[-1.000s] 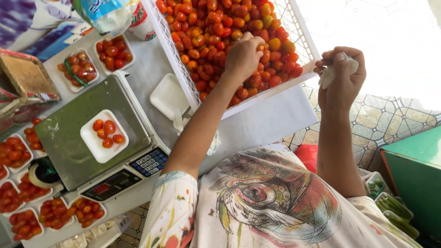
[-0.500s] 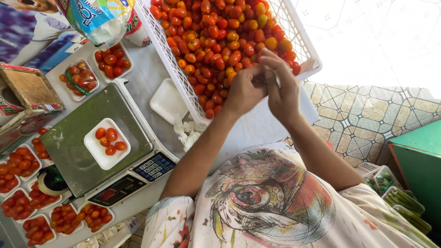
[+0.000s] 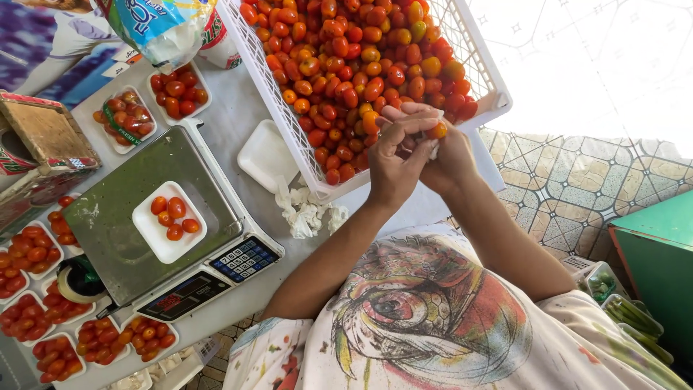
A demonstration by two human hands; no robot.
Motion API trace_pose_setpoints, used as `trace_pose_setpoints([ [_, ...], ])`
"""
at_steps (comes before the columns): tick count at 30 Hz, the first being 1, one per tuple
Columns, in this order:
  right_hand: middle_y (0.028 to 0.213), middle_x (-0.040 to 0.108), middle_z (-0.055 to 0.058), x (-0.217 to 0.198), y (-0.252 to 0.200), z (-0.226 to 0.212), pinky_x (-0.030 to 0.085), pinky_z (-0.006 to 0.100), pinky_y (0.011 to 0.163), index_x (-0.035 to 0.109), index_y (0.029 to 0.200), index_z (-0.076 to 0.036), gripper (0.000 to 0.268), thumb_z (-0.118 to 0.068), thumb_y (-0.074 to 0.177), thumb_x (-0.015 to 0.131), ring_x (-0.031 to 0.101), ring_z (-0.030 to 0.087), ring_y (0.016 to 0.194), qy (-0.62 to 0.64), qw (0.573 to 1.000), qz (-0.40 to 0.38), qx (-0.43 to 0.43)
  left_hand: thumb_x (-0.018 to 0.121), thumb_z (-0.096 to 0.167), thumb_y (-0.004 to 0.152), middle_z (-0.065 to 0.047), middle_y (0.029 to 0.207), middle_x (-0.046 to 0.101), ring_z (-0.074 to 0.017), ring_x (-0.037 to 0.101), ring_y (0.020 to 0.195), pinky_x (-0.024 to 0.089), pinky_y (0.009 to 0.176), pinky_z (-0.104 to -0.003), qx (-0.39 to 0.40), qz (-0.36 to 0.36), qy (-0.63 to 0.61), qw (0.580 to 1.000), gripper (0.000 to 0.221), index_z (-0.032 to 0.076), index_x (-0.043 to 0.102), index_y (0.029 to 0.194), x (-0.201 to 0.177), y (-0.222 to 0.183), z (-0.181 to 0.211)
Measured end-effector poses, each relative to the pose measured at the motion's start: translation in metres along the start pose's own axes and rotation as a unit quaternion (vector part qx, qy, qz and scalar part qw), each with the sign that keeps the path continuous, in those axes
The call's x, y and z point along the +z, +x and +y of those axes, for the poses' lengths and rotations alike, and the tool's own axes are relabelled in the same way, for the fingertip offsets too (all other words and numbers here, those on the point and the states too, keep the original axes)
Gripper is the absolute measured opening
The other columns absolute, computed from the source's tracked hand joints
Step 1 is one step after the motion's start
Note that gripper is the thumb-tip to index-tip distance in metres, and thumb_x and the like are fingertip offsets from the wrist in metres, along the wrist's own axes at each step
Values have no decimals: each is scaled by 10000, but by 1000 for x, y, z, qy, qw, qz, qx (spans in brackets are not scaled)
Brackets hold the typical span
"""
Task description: The person wipes individual cherry tomatoes with a cloth and places them into white foam trays, then weighs the trays on a digital scale.
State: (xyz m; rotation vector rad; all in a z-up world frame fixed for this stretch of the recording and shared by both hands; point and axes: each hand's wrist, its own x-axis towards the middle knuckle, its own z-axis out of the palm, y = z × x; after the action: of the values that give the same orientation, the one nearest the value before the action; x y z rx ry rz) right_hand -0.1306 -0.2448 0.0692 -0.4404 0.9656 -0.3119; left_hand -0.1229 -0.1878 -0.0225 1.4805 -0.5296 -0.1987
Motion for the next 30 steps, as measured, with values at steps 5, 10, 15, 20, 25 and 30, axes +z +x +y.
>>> trace_pose_setpoints([
  [5,1299,667,209,-65,55,12,502,453,1029,509,1370,-11,412,-277,1081,385,655,339,1188,1,987,-151,52,809,104,875,-116,1096,744,-190,733,883,644,703,-283,-68,-45,31,996,279,106,703,1133,-8,-1,17],
  [10,1086,688,192,-107,110,26,541,537,971,559,1332,30,344,-181,1072,482,686,369,1053,42,970,-224,80,842,210,853,-75,1062,763,-273,750,945,627,743,-343,10,-24,109,994,234,111,660,963,-16,6,17],
  [15,891,608,109,-92,71,0,537,463,910,602,1244,13,268,-109,1019,524,619,251,854,1,961,-257,103,805,326,897,94,923,797,-81,670,808,531,768,-212,39,-3,163,986,110,236,745,922,-19,28,2],
  [20,653,554,123,-113,94,4,523,306,455,600,1144,-16,215,-193,1086,493,546,193,452,-95,965,-232,-76,866,365,838,43,1070,783,-130,694,1024,548,936,-267,23,-95,100,990,280,235,761,1062,-10,35,14],
  [25,539,483,92,-114,92,-6,475,233,361,615,1096,-36,304,-311,1110,486,461,128,318,-153,957,-193,-155,878,255,841,-109,1120,741,-250,745,973,635,823,-366,-18,-140,73,987,247,128,737,999,5,35,3],
  [30,474,423,-48,-107,70,-41,320,156,311,679,1082,-68,395,-332,1109,386,410,51,335,-135,964,-165,-160,670,218,885,-123,982,723,-188,730,878,676,702,-356,-181,-87,-76,977,262,57,678,1091,2,78,-38],
])
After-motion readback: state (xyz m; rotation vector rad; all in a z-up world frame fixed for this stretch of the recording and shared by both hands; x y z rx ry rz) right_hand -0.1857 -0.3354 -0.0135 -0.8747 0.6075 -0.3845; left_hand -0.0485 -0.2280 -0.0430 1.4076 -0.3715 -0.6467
